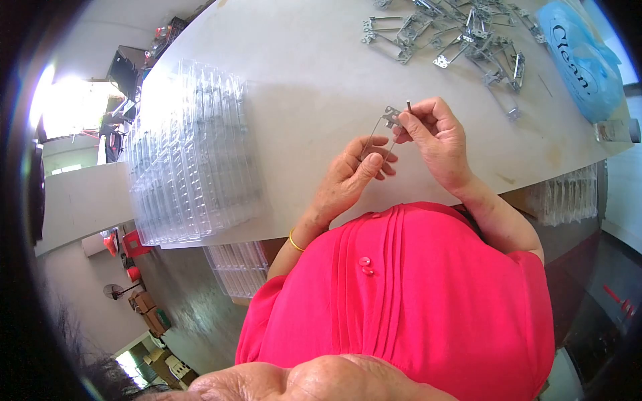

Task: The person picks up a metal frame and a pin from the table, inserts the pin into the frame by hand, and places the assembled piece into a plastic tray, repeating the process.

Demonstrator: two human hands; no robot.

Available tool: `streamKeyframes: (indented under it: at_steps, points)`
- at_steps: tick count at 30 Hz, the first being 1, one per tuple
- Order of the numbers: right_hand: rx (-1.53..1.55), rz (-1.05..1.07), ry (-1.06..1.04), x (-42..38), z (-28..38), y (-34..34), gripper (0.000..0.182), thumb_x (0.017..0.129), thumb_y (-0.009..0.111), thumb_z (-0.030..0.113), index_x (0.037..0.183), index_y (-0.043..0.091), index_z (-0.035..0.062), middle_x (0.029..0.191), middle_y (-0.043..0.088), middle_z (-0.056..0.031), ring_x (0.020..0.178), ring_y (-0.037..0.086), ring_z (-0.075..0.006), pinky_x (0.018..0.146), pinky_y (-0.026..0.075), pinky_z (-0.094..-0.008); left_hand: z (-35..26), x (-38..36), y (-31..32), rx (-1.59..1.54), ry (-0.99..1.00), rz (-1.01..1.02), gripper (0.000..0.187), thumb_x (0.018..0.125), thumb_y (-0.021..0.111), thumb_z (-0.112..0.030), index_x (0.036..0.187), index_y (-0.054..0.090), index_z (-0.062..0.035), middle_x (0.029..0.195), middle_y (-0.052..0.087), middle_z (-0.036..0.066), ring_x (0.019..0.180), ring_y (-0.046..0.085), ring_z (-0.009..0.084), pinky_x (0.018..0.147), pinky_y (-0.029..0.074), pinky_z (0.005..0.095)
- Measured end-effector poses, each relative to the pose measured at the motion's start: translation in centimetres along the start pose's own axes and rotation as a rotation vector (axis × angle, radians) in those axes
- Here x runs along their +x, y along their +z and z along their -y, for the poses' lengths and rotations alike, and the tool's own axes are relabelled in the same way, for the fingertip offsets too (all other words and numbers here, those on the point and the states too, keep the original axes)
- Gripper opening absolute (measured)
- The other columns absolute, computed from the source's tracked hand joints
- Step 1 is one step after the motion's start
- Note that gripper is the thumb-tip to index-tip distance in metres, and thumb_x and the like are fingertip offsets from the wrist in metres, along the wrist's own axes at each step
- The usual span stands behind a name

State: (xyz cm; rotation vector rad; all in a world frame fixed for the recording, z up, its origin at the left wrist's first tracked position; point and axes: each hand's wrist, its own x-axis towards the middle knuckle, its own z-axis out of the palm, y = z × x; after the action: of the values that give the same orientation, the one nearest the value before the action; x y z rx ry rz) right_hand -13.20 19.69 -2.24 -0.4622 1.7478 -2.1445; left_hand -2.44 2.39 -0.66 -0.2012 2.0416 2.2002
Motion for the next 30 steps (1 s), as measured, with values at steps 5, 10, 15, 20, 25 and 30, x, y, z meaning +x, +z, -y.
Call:
streamKeyframes:
  at_steps: [5, 10, 15, 20, 25, 30]
  points:
    - [0.023, 0.012, 0.095, 0.1, -0.1, 0.2, 0.008, 0.102, 0.063, 0.009, 0.105, 0.057, 0.0036, 0.097, 0.069, -0.0066, 0.087, 0.070, -0.0128, 0.077, 0.062, -0.0290, 0.2, -0.2, -0.6, -0.130, -0.120, 0.020, 0.045, 0.112, 0.042, -0.033, 0.135, 0.052, 0.0044, 0.097, 0.067, 0.008, 0.079, 0.062, 0.0131, 0.077, 0.051, 0.0275]
    - [0.028, 0.046, 0.115, 0.2, -0.4, 0.3, 0.008, 0.102, 0.063, 0.008, 0.106, 0.057, 0.0033, 0.096, 0.069, -0.0058, 0.088, 0.070, -0.0128, 0.079, 0.062, -0.0295, 0.5, -0.3, 0.0, 0.018, 0.010, -0.122, 0.041, 0.112, 0.041, -0.032, 0.128, 0.054, 0.0030, 0.092, 0.067, 0.006, 0.079, 0.060, 0.0103, 0.072, 0.050, 0.0260]
    - [-0.086, 0.046, 0.066, 0.1, -1.0, 0.7, 0.007, 0.101, 0.065, 0.008, 0.105, 0.061, 0.0040, 0.092, 0.067, -0.0024, 0.082, 0.066, -0.0082, 0.072, 0.057, -0.0249, 1.0, -0.2, -0.5, 0.082, -0.039, -0.247, 0.027, 0.110, 0.045, -0.021, 0.118, 0.057, 0.0012, 0.091, 0.068, 0.005, 0.083, 0.063, 0.0121, 0.074, 0.051, 0.0269]
    - [-0.309, 0.038, 0.046, 0.1, -0.3, 0.2, 0.007, 0.101, 0.064, 0.009, 0.106, 0.066, 0.0039, 0.084, 0.064, 0.0004, 0.072, 0.057, -0.0050, 0.063, 0.048, -0.0226, 1.5, -0.1, -0.9, 0.418, 0.045, -0.370, 0.017, 0.108, 0.051, -0.013, 0.114, 0.057, 0.0012, 0.097, 0.072, 0.007, 0.088, 0.066, 0.0139, 0.078, 0.053, 0.0292]
    - [-0.361, 0.161, 0.149, -0.6, 1.1, 0.6, 0.012, 0.102, 0.061, 0.012, 0.107, 0.067, 0.0022, 0.075, 0.060, 0.0014, 0.068, 0.053, -0.0052, 0.060, 0.044, -0.0235, 2.1, 0.0, -0.9, 0.162, 0.048, -0.325, 0.017, 0.108, 0.051, -0.015, 0.109, 0.057, 0.0005, 0.105, 0.073, 0.010, 0.089, 0.068, 0.0140, 0.080, 0.053, 0.0293]
    - [-0.436, 0.178, 0.110, -0.7, 1.8, 0.9, 0.012, 0.102, 0.061, 0.011, 0.105, 0.067, 0.0015, 0.076, 0.058, 0.0031, 0.067, 0.048, -0.0035, 0.059, 0.041, -0.0228, 0.7, -0.1, -0.9, -0.051, -0.032, -0.224, 0.019, 0.109, 0.049, -0.019, 0.107, 0.057, -0.0021, 0.108, 0.073, 0.010, 0.086, 0.067, 0.0117, 0.074, 0.051, 0.0262]
